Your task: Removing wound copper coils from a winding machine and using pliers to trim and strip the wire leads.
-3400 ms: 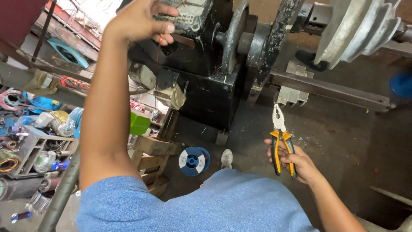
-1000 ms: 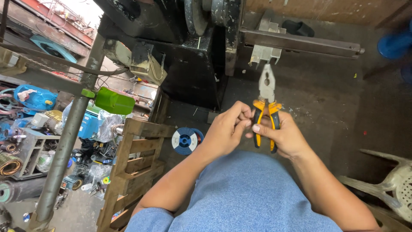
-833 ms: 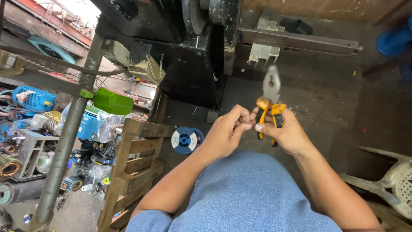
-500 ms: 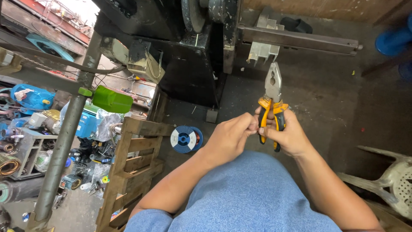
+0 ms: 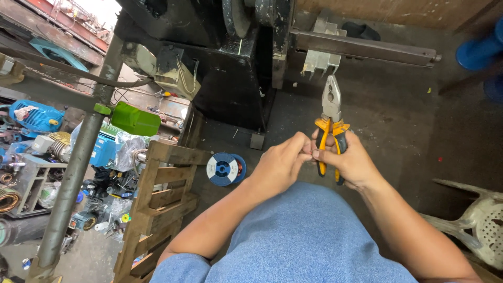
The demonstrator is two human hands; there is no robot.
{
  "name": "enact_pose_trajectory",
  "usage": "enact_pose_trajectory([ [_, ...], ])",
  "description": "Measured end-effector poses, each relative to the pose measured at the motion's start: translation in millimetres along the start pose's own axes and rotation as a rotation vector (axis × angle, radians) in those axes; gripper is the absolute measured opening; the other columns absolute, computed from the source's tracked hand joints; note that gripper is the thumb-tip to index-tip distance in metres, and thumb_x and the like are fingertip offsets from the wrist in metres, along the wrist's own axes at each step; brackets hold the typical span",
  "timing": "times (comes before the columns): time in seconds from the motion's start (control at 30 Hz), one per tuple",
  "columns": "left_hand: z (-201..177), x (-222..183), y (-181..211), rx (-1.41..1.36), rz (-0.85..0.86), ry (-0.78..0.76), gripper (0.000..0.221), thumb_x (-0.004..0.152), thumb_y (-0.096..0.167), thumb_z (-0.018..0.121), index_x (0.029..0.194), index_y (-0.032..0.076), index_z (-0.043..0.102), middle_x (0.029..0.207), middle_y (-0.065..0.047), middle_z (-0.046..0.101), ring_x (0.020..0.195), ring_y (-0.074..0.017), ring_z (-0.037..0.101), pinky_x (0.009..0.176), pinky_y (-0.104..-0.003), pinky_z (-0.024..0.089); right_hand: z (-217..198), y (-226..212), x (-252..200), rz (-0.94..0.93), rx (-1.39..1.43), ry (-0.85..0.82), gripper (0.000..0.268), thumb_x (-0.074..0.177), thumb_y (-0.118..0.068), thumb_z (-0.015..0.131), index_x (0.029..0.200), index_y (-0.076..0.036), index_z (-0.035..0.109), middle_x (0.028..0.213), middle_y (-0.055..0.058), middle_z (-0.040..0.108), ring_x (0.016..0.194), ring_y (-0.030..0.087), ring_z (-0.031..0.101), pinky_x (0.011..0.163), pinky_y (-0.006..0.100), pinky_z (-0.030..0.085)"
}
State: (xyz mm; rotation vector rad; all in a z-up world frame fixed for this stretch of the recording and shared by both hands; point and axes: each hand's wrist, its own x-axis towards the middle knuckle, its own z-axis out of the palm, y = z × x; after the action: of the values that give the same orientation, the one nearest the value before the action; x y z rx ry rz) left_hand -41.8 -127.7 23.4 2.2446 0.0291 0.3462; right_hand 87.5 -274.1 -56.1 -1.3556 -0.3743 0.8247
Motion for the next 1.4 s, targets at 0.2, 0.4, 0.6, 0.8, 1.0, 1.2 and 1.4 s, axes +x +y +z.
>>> enact_pose_trajectory([
  [0.2,10,-1,-7,0.019,0.026,-0.009,0.015,0.098,0.007,0.056,0.092,0.010,0.043,0.070,-0.011,0.057,0.065,-0.0331,0.067,0.053,-0.039,0.054,2,-12,-3,0.062,0.072,-0.074,0.041,0.076,0.008,0.076,0.114,0.011,0.060,0.084,0.023,0.071,0.069,0.023,0.071,0.061,0.036,0.060],
  [0.4,25,-6,-37,-0.340,-0.222,-0.079,0.019,0.095,0.008,0.065,0.109,0.007,0.052,0.085,-0.015,0.071,0.069,-0.0252,0.071,0.062,-0.036,0.057,4,-10,4,0.059,-0.029,0.027,0.042,0.072,0.017,0.073,0.111,0.010,0.060,0.088,0.019,0.070,0.072,0.021,0.070,0.064,0.033,0.060],
  [0.6,24,-25,-76,-0.675,-0.373,-0.301,0.020,0.104,0.005,0.044,0.111,0.005,0.063,0.073,-0.010,0.068,0.062,-0.0135,0.057,0.060,-0.026,0.049,-26,-9,19,-0.013,-0.072,0.060,0.042,0.073,0.017,0.071,0.113,0.009,0.058,0.090,0.017,0.068,0.076,0.020,0.071,0.067,0.033,0.061],
  [0.8,37,-27,-82,-1.140,-0.447,-0.138,0.028,0.098,-0.004,0.044,0.124,0.004,0.048,0.093,-0.017,0.067,0.059,-0.0055,0.042,0.051,-0.015,0.032,-32,-14,23,-0.060,-0.119,0.051,0.040,0.079,0.013,0.072,0.117,0.010,0.059,0.095,0.022,0.070,0.078,0.025,0.072,0.069,0.038,0.061],
  [1.0,32,-22,-88,-1.231,-0.540,0.118,0.036,0.086,-0.011,0.037,0.114,-0.004,0.058,0.114,-0.024,0.065,0.062,-0.0049,0.041,0.051,-0.013,0.028,-49,-30,-7,0.028,-0.555,0.115,0.039,0.081,0.010,0.059,0.120,0.013,0.060,0.097,0.028,0.069,0.090,0.035,0.069,0.075,0.047,0.057],
  [1.2,14,-20,-88,-1.119,-0.469,-0.191,0.064,0.081,-0.018,0.033,0.141,-0.004,0.053,0.139,-0.021,0.056,0.083,-0.0121,0.066,0.074,-0.019,0.057,-50,-30,-51,0.283,-0.992,-0.231,0.026,0.078,-0.006,0.067,0.102,0.004,0.069,0.079,0.030,0.075,0.075,0.044,0.072,0.069,0.052,0.052],
  [1.4,-2,-4,-85,-0.998,-0.368,-0.369,0.069,0.085,-0.021,0.031,0.148,0.002,0.046,0.145,-0.015,0.048,0.092,-0.0198,0.070,0.084,-0.029,0.062,-40,-19,-39,0.266,-1.021,-0.428,0.024,0.080,-0.010,0.064,0.101,-0.004,0.072,0.073,0.015,0.075,0.067,0.029,0.071,0.064,0.042,0.056],
])
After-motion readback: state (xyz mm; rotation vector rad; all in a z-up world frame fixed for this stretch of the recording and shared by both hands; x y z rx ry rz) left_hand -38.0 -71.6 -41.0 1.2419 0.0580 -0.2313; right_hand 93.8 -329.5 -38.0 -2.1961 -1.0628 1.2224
